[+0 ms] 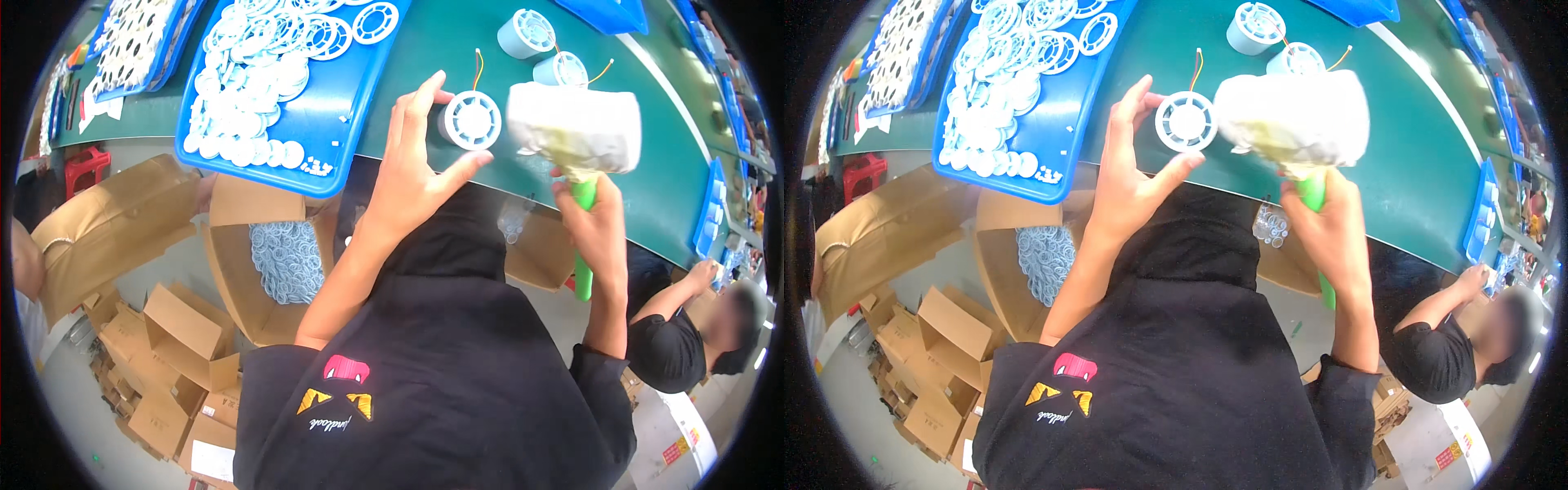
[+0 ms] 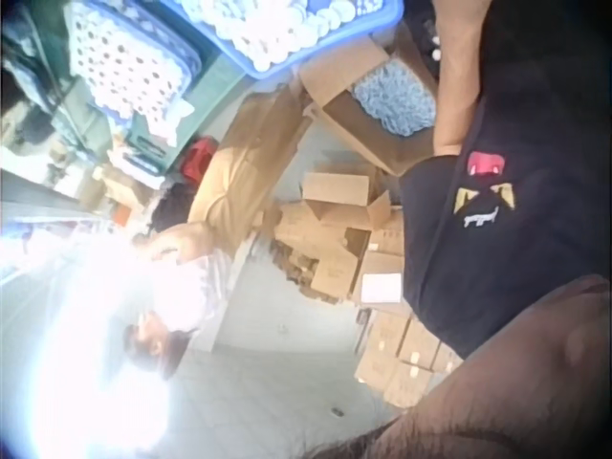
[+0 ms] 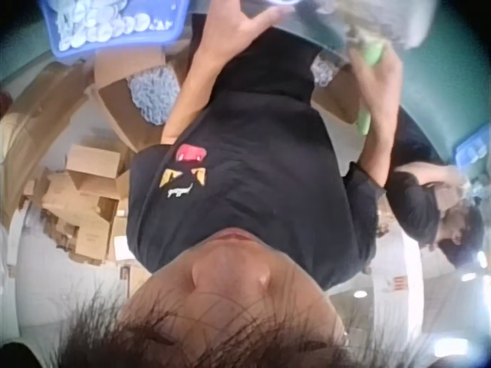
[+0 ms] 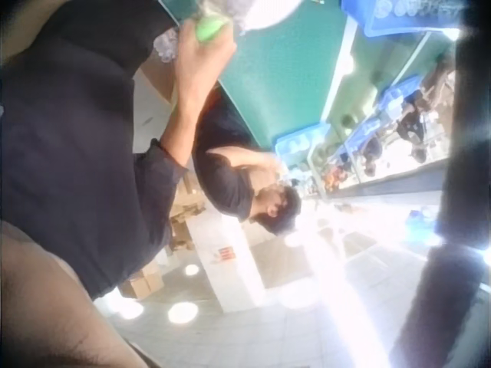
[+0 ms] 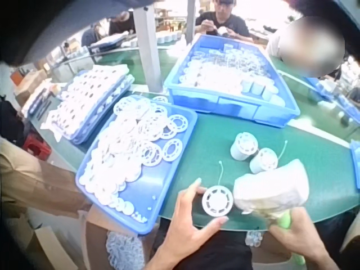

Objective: Assemble electronic components by placing a circular plastic part into a housing and tapping it into place using a rubber mallet.

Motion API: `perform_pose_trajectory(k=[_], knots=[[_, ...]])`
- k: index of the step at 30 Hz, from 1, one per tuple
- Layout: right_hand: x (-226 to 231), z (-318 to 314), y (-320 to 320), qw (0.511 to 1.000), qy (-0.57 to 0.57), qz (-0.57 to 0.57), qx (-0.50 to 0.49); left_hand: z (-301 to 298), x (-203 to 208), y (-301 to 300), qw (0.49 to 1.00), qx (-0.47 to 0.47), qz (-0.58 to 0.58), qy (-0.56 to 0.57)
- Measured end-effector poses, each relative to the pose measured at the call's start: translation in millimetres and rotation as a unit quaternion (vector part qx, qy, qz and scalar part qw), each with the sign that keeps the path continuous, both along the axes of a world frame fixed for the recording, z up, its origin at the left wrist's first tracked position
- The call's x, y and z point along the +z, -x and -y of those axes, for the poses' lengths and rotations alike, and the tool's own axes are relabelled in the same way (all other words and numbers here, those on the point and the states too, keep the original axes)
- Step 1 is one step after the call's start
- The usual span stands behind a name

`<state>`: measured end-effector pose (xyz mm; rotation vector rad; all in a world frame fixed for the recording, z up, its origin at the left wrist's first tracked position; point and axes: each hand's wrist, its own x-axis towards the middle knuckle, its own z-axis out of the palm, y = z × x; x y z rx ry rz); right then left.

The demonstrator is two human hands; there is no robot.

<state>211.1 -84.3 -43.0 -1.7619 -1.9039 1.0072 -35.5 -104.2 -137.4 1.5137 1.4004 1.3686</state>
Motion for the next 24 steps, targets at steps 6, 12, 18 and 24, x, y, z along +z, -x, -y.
perform_pose_trajectory(k=[6,12,18,24], knots=[[-2,18,-1,0.998,0.028,-0.041,-0.034,0,-9,-7,0.997,-0.011,-0.018,-0.071],[7,9,-1,0.994,-0.001,-0.056,-0.092,-1,-14,-10,0.994,0.004,-0.063,-0.085],[-2,-10,3,0.997,-0.049,0.056,-0.012,-4,-9,-9,0.997,0.001,-0.065,-0.045],[-9,-2,3,0.994,-0.029,0.096,0.032,-5,-7,-10,0.997,-0.019,-0.066,-0.035]])
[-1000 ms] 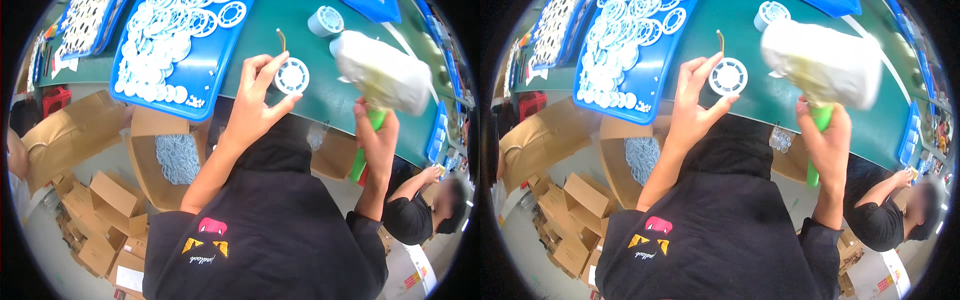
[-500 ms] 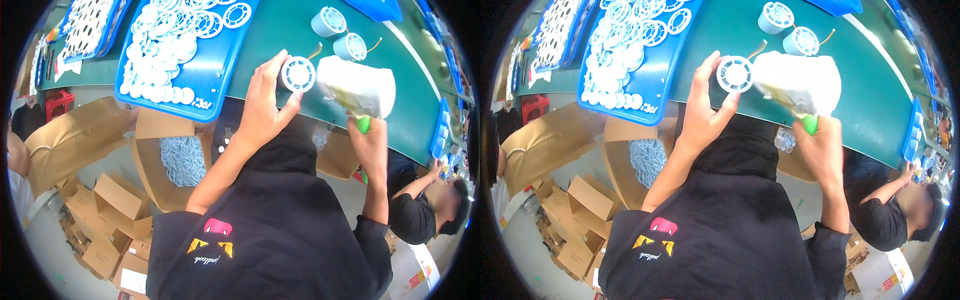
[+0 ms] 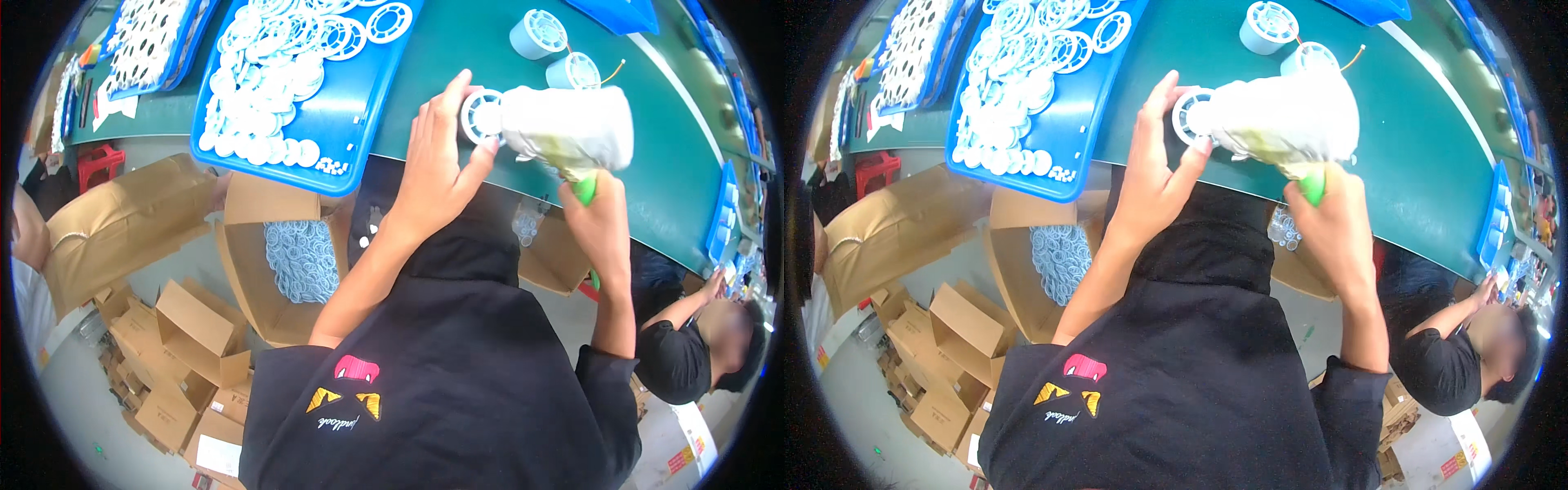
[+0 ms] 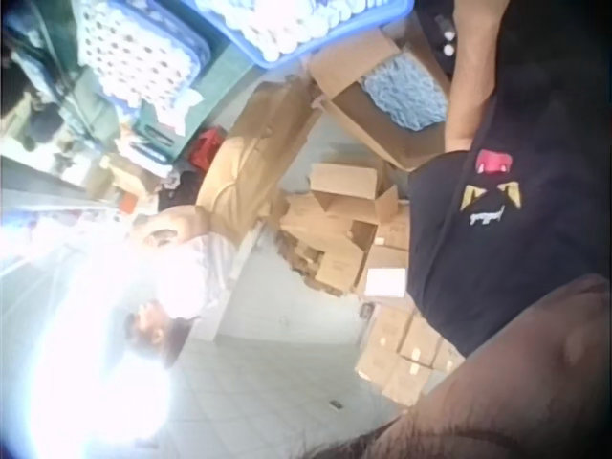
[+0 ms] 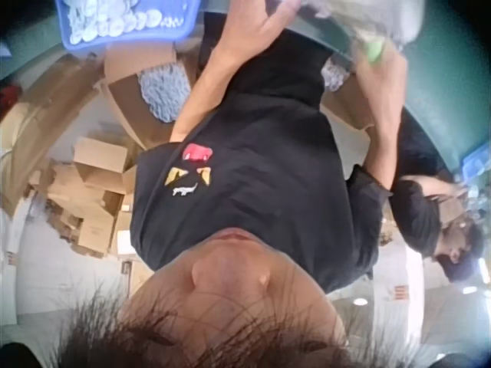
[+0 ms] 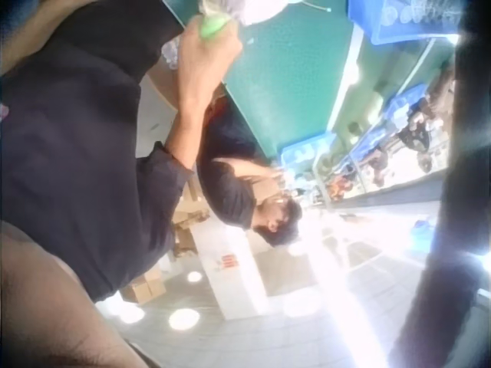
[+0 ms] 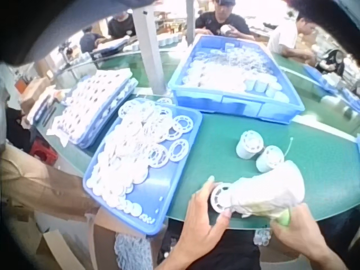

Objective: Assemble electronic components by placing a circular plastic part into a housing and tapping it into place using a rubber mallet.

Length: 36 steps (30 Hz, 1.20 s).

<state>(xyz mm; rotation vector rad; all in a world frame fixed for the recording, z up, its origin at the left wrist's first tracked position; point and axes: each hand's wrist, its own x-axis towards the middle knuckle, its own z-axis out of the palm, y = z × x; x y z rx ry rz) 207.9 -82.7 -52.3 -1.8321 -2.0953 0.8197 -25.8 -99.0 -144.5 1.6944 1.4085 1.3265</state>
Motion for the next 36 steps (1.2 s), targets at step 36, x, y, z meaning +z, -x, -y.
perform_pose_trajectory(k=[36], knots=[[26,-62,-8,0.999,-0.033,-0.011,0.023,3,5,-4,0.999,0.035,-0.010,-0.014]])
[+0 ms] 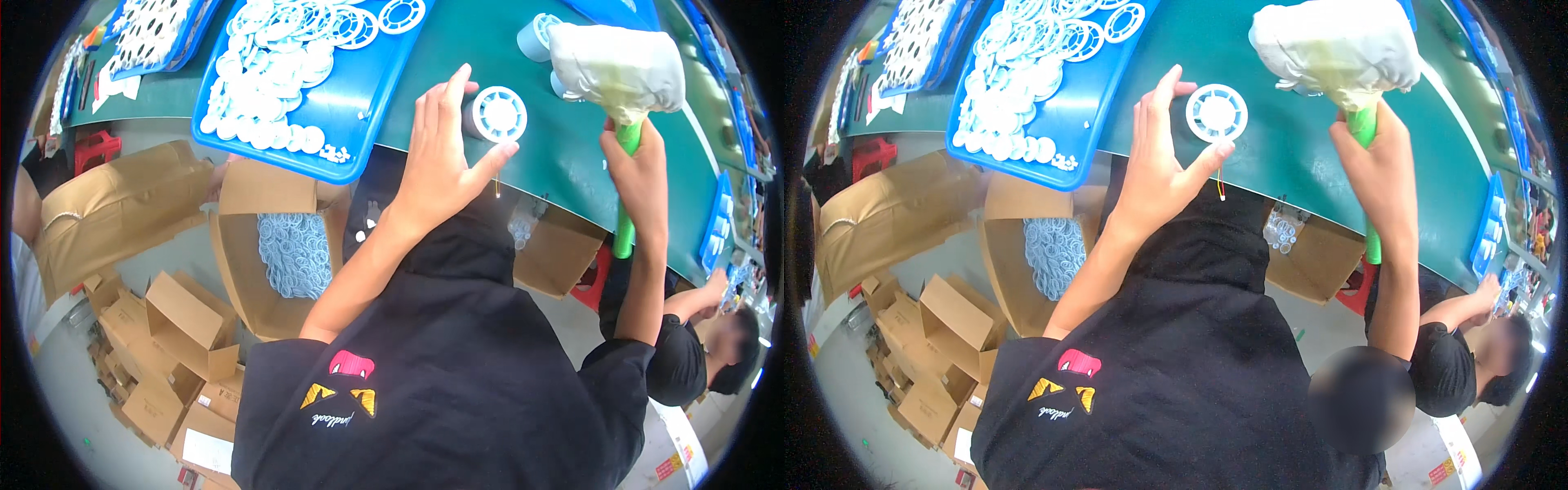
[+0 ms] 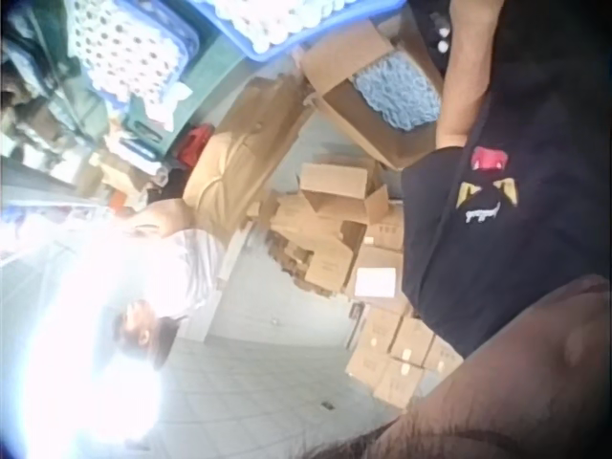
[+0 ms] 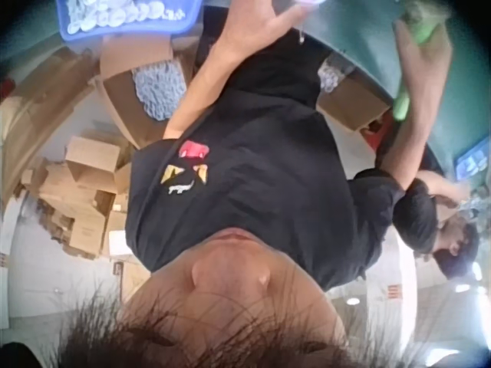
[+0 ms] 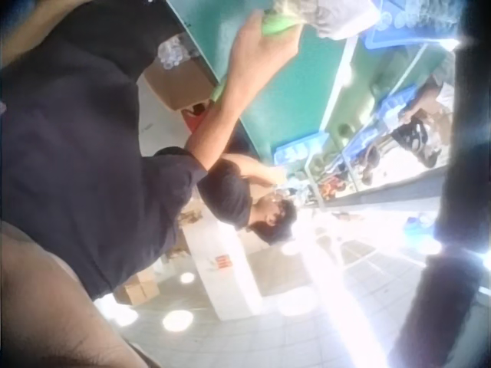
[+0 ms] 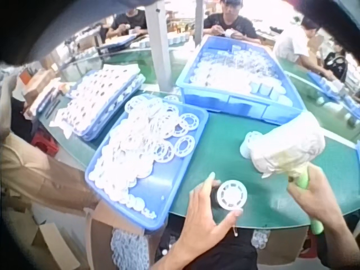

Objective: Assemble electronic components by placing a circular plastic part into a housing and tapping it into place using a rubber mallet.

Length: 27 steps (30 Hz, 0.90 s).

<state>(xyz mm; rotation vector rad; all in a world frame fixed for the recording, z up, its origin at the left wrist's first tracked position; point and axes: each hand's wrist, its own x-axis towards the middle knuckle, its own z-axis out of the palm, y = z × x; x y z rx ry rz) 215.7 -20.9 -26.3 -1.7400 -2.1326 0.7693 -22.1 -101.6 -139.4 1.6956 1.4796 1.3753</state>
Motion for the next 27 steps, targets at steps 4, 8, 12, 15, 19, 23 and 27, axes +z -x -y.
perform_pose_trajectory(k=[4,8,12,15,19,23,27], knots=[[-1,-4,5,0.981,-0.112,0.140,0.077,1,-2,3,0.999,-0.035,0.009,0.015],[26,-8,27,0.998,-0.056,-0.019,-0.008,4,-2,7,0.999,-0.036,0.012,0.031],[17,-16,31,0.986,-0.066,0.097,0.115,2,-4,8,0.998,-0.044,0.029,0.032],[29,-25,31,0.993,-0.079,0.011,0.091,3,-5,10,0.996,-0.042,0.053,0.054],[10,-22,23,0.936,-0.212,0.191,0.206,1,14,3,0.978,-0.058,0.150,0.132],[40,-29,32,0.937,-0.192,0.192,0.218,-2,8,0,0.972,-0.073,0.179,0.136],[61,-9,17,0.984,-0.127,0.065,0.109,-8,5,-56,0.991,-0.073,0.069,0.088]])
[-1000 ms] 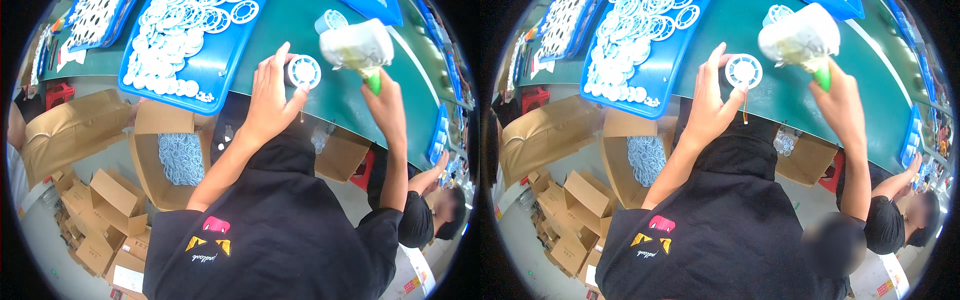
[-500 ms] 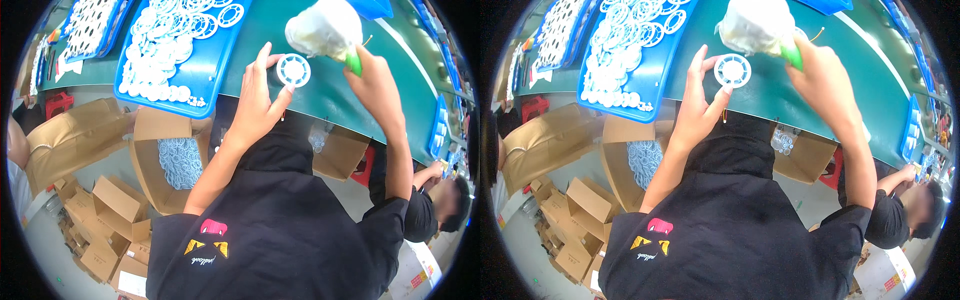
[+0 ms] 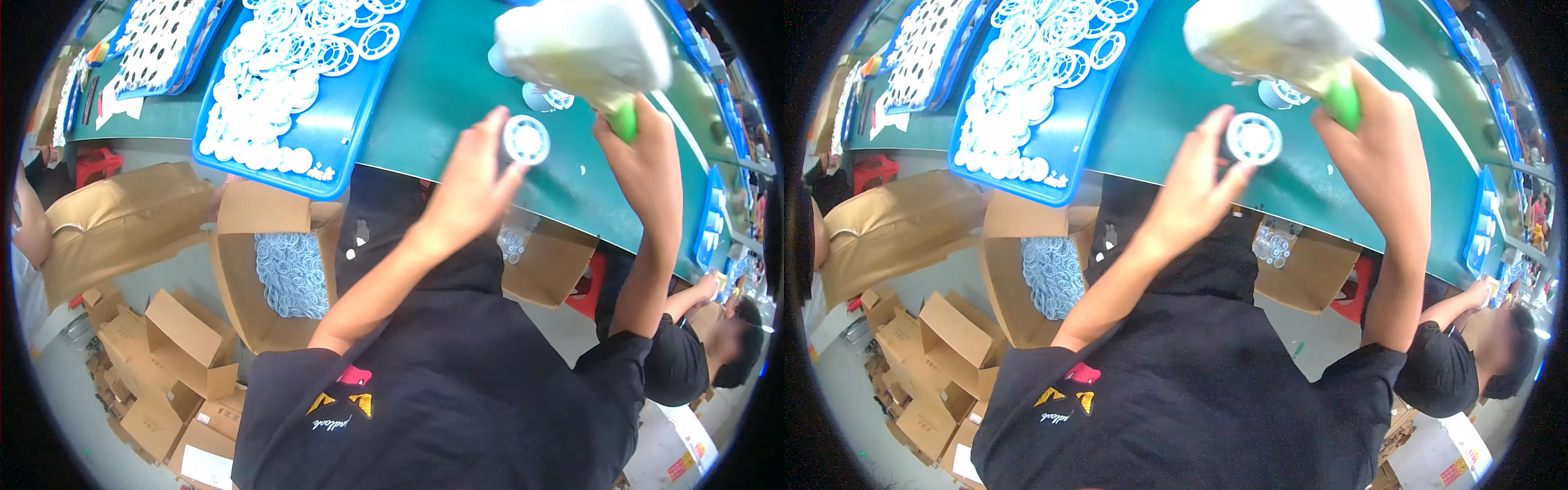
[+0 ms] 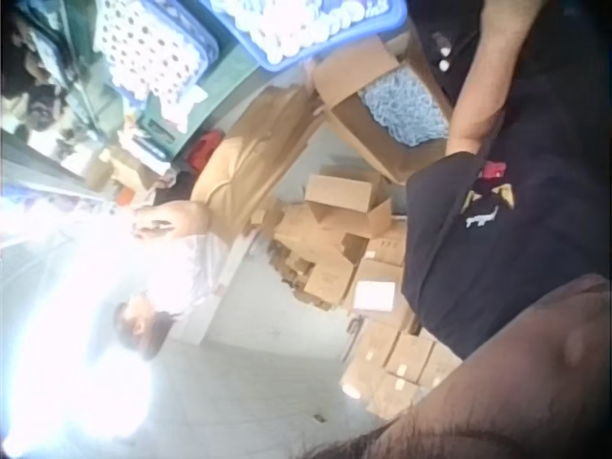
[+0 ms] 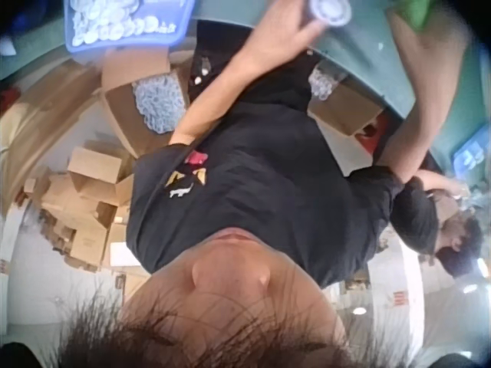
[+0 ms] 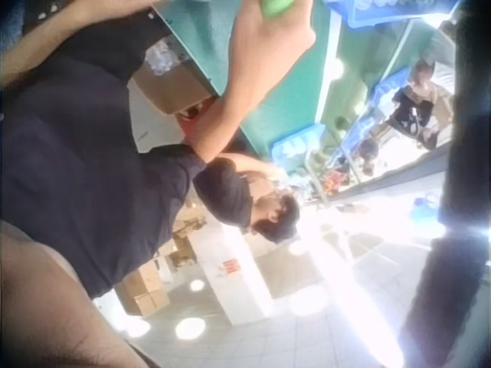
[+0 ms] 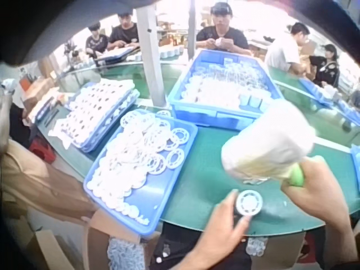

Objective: Assemble electronic components by placing a circular plastic part into a housing and tapping it into place using a rubber mallet.

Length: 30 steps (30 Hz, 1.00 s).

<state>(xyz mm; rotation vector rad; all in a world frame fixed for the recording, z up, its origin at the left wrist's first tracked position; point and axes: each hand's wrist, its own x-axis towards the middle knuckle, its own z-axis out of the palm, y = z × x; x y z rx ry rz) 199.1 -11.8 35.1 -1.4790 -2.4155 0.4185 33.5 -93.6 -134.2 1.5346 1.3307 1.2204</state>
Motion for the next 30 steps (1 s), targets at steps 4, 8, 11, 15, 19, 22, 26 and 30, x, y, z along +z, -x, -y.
perform_pose_trajectory(k=[4,8,11,15,19,22,26,30], knots=[[-17,24,-22,0.988,0.033,-0.125,-0.085,-15,-7,-63,0.996,-0.023,0.012,-0.086],[-37,58,-37,0.992,0.079,-0.078,-0.062,-2,-6,-14,0.978,0.044,-0.144,-0.144],[-77,84,-53,0.981,0.168,-0.089,-0.024,3,6,35,0.990,0.123,0.054,0.030],[-103,90,-43,0.966,0.206,-0.149,-0.043,-44,27,49,0.991,0.121,0.022,-0.049],[-109,81,-48,0.984,0.042,-0.126,-0.116,-101,18,30,0.984,0.027,-0.104,-0.141],[-114,83,-59,0.976,0.023,-0.101,-0.194,-129,1,18,0.989,0.002,-0.107,-0.099],[-122,85,-88,0.958,-0.017,-0.124,-0.258,-105,3,26,0.994,0.003,-0.091,-0.054],[-139,92,-92,0.944,-0.086,-0.051,-0.314,-43,7,48,0.999,-0.036,0.007,0.023]])
